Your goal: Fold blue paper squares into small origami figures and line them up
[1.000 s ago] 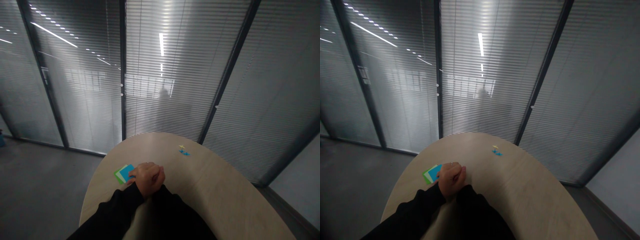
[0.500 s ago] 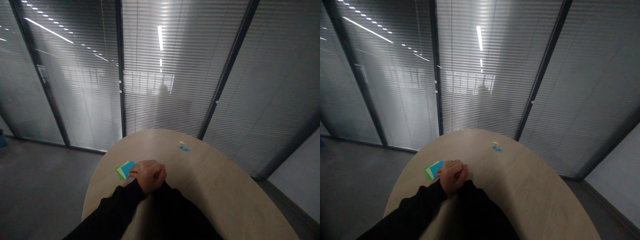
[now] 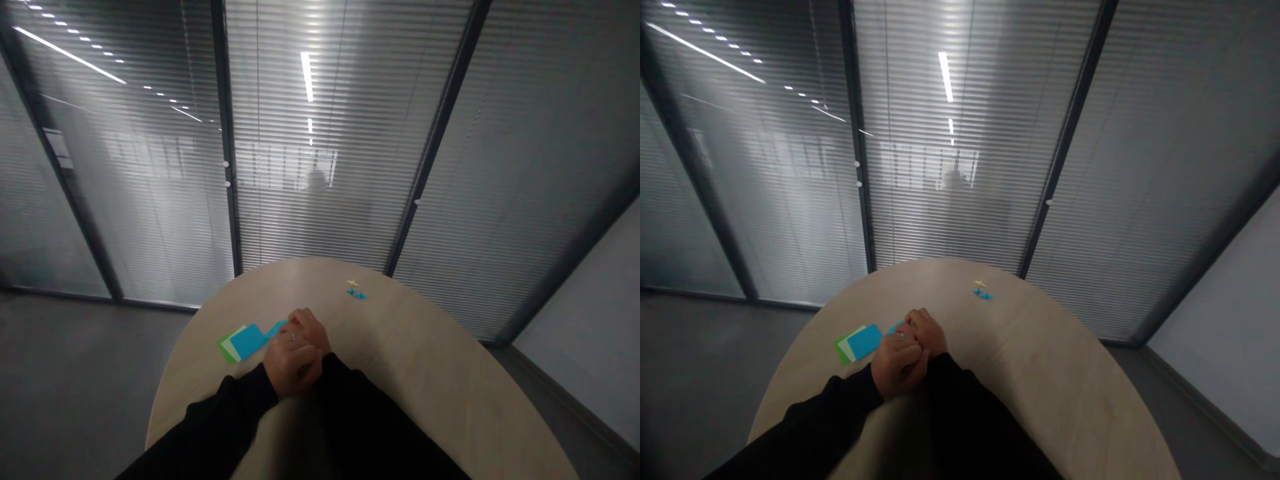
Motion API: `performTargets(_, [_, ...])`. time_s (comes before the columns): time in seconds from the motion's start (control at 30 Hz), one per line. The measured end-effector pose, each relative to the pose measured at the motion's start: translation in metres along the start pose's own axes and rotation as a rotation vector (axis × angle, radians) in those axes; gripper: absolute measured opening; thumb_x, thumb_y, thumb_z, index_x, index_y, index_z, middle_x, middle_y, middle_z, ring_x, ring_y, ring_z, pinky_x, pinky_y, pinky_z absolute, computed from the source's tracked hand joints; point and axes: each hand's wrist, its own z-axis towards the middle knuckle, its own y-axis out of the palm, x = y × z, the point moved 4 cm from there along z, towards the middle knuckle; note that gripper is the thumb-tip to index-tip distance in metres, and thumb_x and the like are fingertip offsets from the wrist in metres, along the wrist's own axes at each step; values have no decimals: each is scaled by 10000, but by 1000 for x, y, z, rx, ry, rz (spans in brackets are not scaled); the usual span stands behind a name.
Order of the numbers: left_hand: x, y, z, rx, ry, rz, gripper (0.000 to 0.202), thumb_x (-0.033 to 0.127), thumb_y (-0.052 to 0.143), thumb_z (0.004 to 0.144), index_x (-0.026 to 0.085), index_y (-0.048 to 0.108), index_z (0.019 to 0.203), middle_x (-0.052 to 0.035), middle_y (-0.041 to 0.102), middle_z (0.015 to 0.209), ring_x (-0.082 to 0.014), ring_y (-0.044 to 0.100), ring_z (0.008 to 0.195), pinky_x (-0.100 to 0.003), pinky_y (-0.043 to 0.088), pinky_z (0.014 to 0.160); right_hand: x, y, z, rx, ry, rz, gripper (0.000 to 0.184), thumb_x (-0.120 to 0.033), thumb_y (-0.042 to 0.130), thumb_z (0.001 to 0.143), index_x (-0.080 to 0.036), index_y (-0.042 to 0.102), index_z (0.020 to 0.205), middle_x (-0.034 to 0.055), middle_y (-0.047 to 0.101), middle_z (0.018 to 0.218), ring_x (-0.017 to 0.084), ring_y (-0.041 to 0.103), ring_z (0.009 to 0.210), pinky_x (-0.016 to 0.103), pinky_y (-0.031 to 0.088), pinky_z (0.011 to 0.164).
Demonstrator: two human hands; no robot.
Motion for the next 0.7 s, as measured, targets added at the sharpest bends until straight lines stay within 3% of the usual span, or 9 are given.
performTargets(0.1, [-4,8,-6,-87,-1,21,332,141,478,866,209,509,543,1,553,497,-136,465,474,-291,284,521,19,-27,-9,67,-4,-133,165,-78,652,760,-228,713,794,25,691,750,214,612,818,340,492,810])
performTargets(0.23, [-12,23,-14,-264,-128,-17,297,208,489,891,205,544,599,-12,564,568,-168,521,583,-277,353,568,28,-70,-48,205,27,-240,175,-161,573,814,-225,713,897,67,731,875,232,626,875,343,508,776])
performTargets(0.33, [-22,32,-17,-271,-425,-237,218,275,476,921,193,618,778,-31,629,713,-190,564,694,-301,427,651,21,-100,-82,308,29,-227,210,-196,505,863,-220,709,907,71,730,876,206,663,805,317,536,713])
performTargets(0.4, [-28,40,-20,-236,-686,-463,231,351,471,935,178,622,960,-55,667,857,-194,596,772,-318,465,706,14,-113,-101,309,37,-194,216,-236,493,893,-222,709,887,73,733,913,211,683,863,338,544,780])
performTargets(0.47, [-29,49,-19,-212,-866,-688,305,419,490,925,164,603,1047,-82,679,961,-202,616,858,-333,481,767,11,-123,-115,305,77,-135,181,-304,546,887,-221,707,885,73,731,915,204,702,816,317,564,729])
performTargets(0.53, [-25,57,-15,-228,-931,-889,356,452,543,895,159,598,1090,-98,682,1024,-209,624,911,-339,482,804,12,-127,-124,310,155,-74,168,-342,586,871,-223,703,896,68,736,912,197,716,771,298,577,686])
performTargets(0.6, [-18,64,-11,-318,-931,-1015,363,475,572,880,153,630,1036,-82,696,939,-199,631,844,-327,483,777,14,-128,-128,320,198,-41,168,-340,582,871,-225,700,904,65,742,900,197,723,760,298,584,686])
performTargets(0.7, [-12,68,-10,-430,-878,-1008,348,483,587,876,148,664,930,-48,687,816,-174,608,732,-297,470,707,16,-123,-126,308,187,-40,179,-322,560,870,-219,703,902,70,744,877,200,725,747,316,591,698])
